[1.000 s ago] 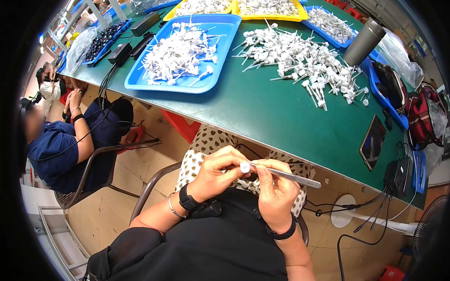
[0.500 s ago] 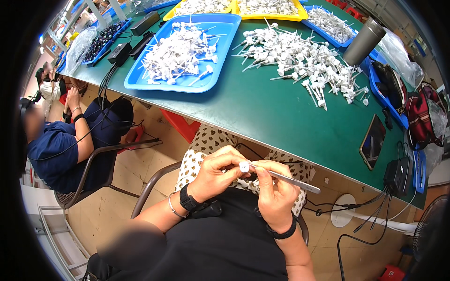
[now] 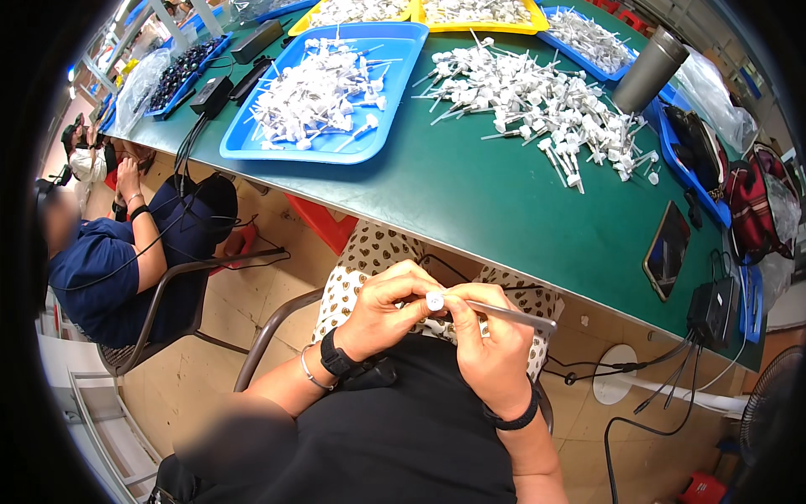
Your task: The person sits at a green workbench and uses tweezers to pick up small white plastic components from a blue tray. They manipulate the components with the tweezers and their fingers, then place them onto the table surface. The process is repeated continuously throughout the clip.
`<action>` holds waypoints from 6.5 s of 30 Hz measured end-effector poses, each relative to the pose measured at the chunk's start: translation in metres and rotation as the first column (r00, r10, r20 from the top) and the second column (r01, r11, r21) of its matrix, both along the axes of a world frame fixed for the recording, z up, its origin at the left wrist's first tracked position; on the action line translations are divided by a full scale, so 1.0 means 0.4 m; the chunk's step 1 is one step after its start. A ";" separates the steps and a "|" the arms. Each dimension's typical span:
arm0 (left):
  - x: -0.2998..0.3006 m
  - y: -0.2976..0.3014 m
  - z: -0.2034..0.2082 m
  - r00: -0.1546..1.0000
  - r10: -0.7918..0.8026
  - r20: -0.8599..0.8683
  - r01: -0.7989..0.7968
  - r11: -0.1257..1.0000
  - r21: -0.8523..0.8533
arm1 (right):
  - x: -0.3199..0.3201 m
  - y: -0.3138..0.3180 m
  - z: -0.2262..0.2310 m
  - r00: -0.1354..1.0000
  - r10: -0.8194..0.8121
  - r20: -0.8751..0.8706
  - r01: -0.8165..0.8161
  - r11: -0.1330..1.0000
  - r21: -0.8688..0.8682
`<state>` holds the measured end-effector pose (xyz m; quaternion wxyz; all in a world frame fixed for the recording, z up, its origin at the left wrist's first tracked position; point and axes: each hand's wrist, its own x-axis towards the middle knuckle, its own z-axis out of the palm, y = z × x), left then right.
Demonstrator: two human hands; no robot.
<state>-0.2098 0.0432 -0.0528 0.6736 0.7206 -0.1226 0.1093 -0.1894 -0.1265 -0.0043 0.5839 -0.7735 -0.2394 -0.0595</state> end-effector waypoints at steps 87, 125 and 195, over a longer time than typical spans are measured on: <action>0.419 0.199 0.256 0.794 0.080 0.602 -0.535 0.562 0.631 | 0.052 -0.124 0.031 0.982 -0.167 -0.088 0.188 0.813 0.551; 0.074 0.045 0.147 0.947 -0.240 -0.214 0.152 0.921 -0.360 | 0.002 -0.063 -0.008 0.975 -0.026 -0.219 0.134 0.857 0.497; -0.003 0.020 0.024 0.980 -0.095 -0.177 0.108 0.992 0.066 | -0.014 0.000 -0.034 0.993 -0.040 -0.108 0.051 0.993 0.104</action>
